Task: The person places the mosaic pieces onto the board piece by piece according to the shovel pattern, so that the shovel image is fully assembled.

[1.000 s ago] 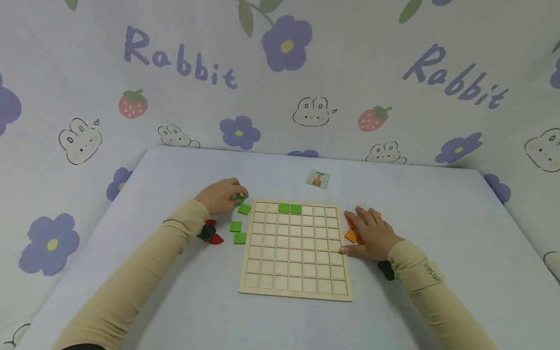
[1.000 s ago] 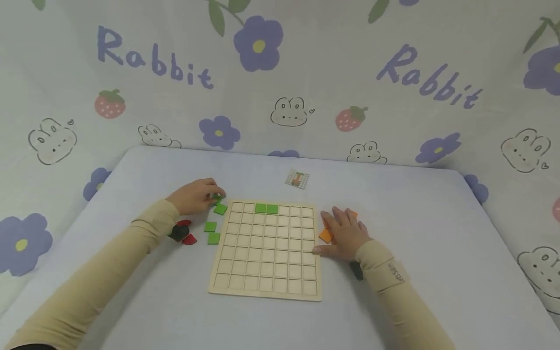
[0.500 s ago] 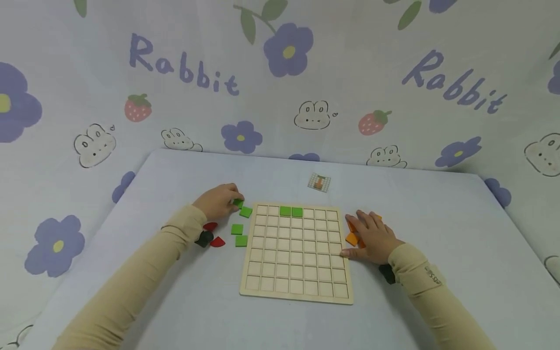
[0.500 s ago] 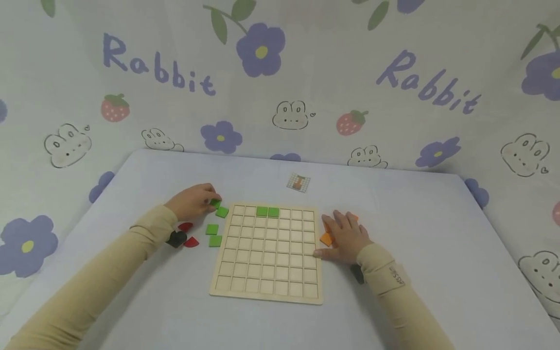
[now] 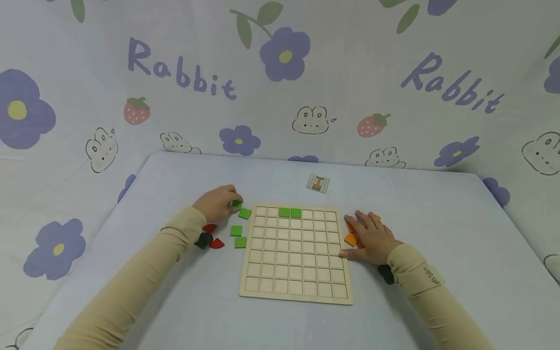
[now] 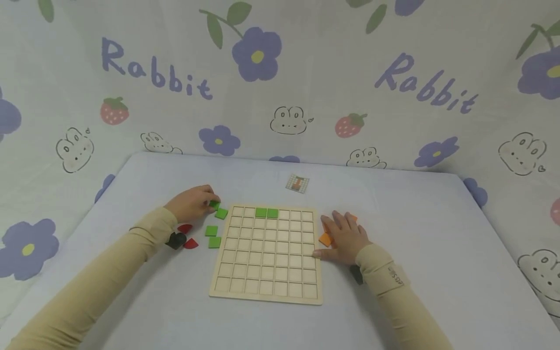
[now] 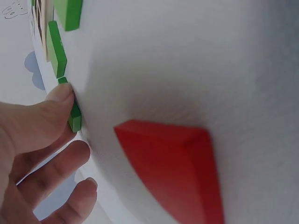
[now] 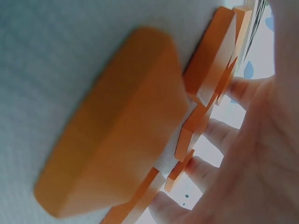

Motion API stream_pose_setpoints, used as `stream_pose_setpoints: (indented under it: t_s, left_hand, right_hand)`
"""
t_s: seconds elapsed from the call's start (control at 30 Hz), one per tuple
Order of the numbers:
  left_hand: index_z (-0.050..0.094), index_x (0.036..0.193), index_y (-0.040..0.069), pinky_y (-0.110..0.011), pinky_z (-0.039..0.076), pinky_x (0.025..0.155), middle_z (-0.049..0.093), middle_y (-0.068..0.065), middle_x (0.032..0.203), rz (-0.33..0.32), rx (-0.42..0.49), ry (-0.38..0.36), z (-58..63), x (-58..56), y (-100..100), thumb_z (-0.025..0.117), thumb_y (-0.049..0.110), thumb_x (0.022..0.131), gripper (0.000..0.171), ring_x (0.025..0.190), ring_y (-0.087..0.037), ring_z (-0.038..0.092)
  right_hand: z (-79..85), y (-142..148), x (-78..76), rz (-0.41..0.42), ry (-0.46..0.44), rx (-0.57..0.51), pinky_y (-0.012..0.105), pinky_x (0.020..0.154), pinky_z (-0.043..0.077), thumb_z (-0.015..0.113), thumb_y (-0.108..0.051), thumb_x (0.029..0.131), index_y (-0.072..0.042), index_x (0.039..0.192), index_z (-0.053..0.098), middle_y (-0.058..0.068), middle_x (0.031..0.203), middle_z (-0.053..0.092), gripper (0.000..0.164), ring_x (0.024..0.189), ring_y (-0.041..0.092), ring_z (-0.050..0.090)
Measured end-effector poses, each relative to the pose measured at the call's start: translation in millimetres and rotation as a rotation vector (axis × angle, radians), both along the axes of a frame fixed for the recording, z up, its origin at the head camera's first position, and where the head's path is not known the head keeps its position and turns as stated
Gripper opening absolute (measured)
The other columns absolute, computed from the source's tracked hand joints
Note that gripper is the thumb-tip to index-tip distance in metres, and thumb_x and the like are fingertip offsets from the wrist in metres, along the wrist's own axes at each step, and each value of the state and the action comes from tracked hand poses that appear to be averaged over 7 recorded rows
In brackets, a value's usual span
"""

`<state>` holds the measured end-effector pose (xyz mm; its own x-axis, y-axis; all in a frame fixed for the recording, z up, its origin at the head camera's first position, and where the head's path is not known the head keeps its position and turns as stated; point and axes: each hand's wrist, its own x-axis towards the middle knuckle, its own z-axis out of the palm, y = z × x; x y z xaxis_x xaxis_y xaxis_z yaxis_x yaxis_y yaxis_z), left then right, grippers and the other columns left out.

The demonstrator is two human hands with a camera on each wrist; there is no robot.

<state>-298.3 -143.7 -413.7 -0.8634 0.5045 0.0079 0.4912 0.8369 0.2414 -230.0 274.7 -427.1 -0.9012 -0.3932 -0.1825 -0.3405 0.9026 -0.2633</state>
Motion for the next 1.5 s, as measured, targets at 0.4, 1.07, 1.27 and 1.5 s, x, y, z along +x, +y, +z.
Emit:
stream_pose_setpoints:
  t_s: [0.4,1.07,1.27,1.5]
  left_hand:
    - [0.068,0.112,-0.001,-0.035,0.051,0.083,0.064,-0.011,0.099,-0.078,0.071,0.098,20.8,0.7,6.3,0.072,0.007,0.085,0.029,0.091,-0.024,0.061]
    - [0.067,0.114,-0.001,-0.032,0.049,0.076,0.062,-0.011,0.1,-0.187,0.158,0.078,39.1,-7.7,40.3,0.069,0.008,0.087,0.028,0.087,-0.025,0.06]
    - [0.068,0.113,0.001,-0.033,0.049,0.078,0.063,-0.011,0.102,-0.208,0.13,0.084,38.7,-9.6,61.4,0.07,0.011,0.088,0.028,0.089,-0.026,0.061]
    - [0.068,0.114,0.002,-0.034,0.049,0.08,0.063,-0.01,0.104,-0.235,0.095,0.056,41.2,-13.1,85.6,0.069,0.014,0.089,0.028,0.093,-0.027,0.061]
  right_hand:
    - [18.9,-5.4,8.8,-0.005,-0.013,-0.012,0.073,0.102,0.019,0.063,-0.062,0.082,-0.008,0.15,0.027,0.027,0.153,0.018,0.094,0.138,0.054,0.012]
    - [15.1,-4.2,5.3,-0.018,-0.068,-0.02,0.071,0.106,0.013,0.062,-0.065,0.081,-0.011,0.152,0.022,0.024,0.156,0.012,0.098,0.141,0.052,0.006]
    - [11.6,-3.1,3.6,-0.001,-0.042,-0.006,0.07,0.106,0.015,0.06,-0.066,0.081,-0.01,0.152,0.022,0.024,0.156,0.014,0.098,0.141,0.051,0.009]
    - [10.0,0.2,4.0,0.01,-0.022,-0.009,0.07,0.105,0.017,0.061,-0.064,0.082,-0.009,0.152,0.023,0.025,0.156,0.015,0.097,0.14,0.052,0.01]
